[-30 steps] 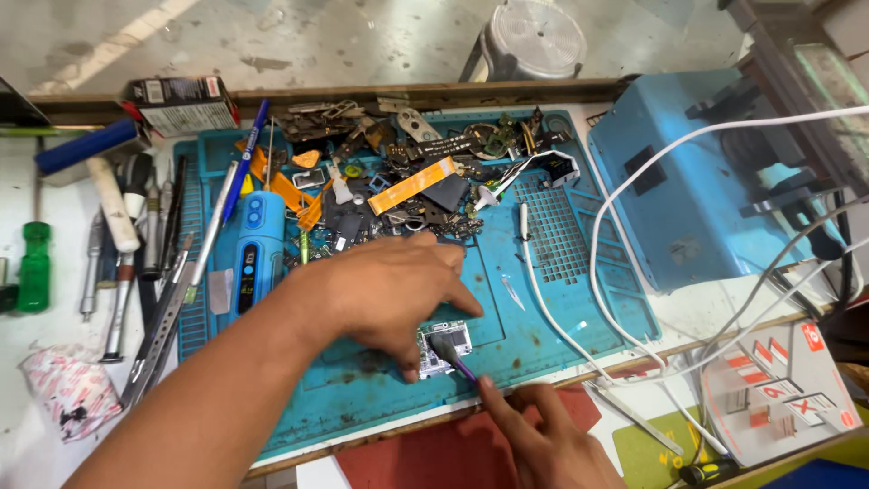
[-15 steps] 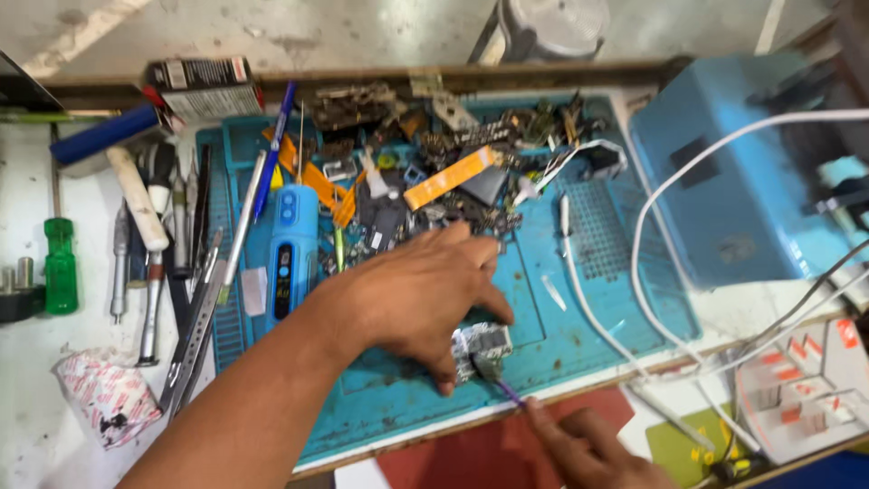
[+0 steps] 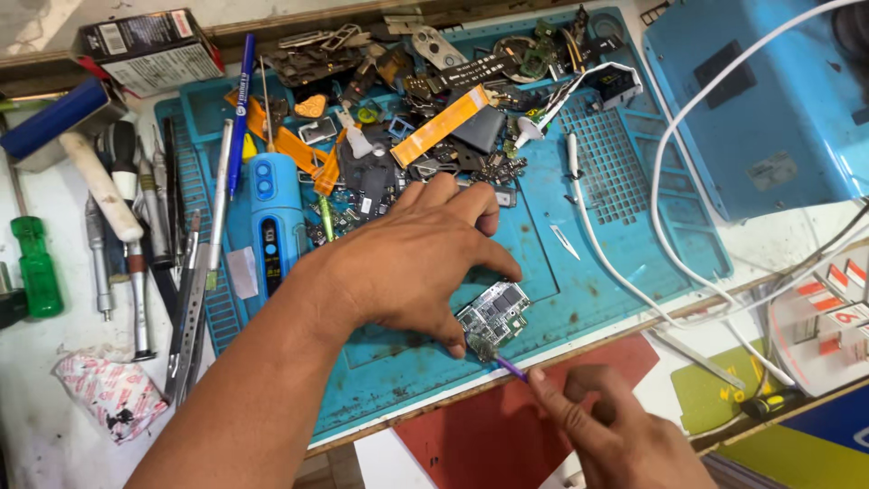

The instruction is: The person uses a brush to clean components on a circuit board, applies a tool to the surface of the board, and then uses a heat gun to apply heat to specific areas of the motherboard on a repair bench.

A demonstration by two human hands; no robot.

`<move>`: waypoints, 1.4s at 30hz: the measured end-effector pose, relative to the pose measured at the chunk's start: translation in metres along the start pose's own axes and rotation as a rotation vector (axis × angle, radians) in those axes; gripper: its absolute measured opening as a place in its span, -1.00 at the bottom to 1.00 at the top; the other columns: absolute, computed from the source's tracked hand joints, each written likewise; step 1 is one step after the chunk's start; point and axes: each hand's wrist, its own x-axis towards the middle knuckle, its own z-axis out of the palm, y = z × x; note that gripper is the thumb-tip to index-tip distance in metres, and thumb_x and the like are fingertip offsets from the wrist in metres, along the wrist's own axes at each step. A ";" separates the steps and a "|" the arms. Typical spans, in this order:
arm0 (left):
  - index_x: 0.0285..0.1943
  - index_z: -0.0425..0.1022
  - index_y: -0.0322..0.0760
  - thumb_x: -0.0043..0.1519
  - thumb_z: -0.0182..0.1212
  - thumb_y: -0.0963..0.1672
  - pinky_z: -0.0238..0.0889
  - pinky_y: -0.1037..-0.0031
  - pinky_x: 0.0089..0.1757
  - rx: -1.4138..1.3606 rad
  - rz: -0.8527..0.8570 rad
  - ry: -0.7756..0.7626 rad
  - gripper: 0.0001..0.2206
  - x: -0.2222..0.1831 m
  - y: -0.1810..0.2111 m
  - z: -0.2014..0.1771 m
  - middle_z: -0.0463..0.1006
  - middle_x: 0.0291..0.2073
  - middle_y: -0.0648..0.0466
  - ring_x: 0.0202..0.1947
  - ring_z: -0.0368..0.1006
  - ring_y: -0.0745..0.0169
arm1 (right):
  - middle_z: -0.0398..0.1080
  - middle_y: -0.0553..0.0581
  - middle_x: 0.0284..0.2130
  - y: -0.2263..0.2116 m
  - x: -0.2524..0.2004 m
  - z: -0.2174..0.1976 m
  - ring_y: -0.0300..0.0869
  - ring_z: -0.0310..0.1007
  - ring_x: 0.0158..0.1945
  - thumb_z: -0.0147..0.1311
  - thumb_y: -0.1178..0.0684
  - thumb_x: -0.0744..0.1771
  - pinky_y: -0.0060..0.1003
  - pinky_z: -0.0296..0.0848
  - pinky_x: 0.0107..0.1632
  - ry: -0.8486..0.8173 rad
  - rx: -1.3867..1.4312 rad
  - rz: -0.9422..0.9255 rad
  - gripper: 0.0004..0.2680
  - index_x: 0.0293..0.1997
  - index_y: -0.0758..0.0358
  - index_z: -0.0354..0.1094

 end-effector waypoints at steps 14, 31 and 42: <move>0.25 0.55 0.24 -0.30 0.64 -0.07 0.04 0.35 0.19 -0.026 -0.116 -0.146 -0.22 0.004 -0.001 0.001 0.34 0.07 0.13 0.17 0.16 0.06 | 0.33 0.09 -0.03 -0.022 0.005 -0.018 -0.10 0.59 -0.33 0.12 0.22 0.21 -0.16 0.60 -0.30 -0.134 -0.138 0.085 -0.43 0.43 -0.05 0.28; 0.21 0.60 0.26 -0.35 0.67 -0.02 0.03 0.24 0.18 0.075 0.004 0.005 -0.22 0.007 -0.013 0.011 0.32 0.19 0.05 0.21 0.15 -0.03 | 0.38 0.09 -0.08 -0.020 0.006 -0.030 -0.04 0.54 -0.39 0.05 0.24 0.20 -0.09 0.56 -0.32 -0.090 -0.228 0.054 -0.44 0.37 -0.19 0.31; 0.22 0.55 0.20 -0.37 0.67 -0.02 -0.01 0.24 0.20 0.022 0.005 0.019 -0.19 0.003 -0.008 0.012 0.27 0.27 0.03 0.23 0.10 -0.04 | 0.36 0.19 -0.17 -0.008 0.020 -0.035 0.04 0.52 -0.44 0.04 0.29 0.21 -0.07 0.50 -0.44 0.179 -0.170 0.031 -0.50 0.30 0.00 0.37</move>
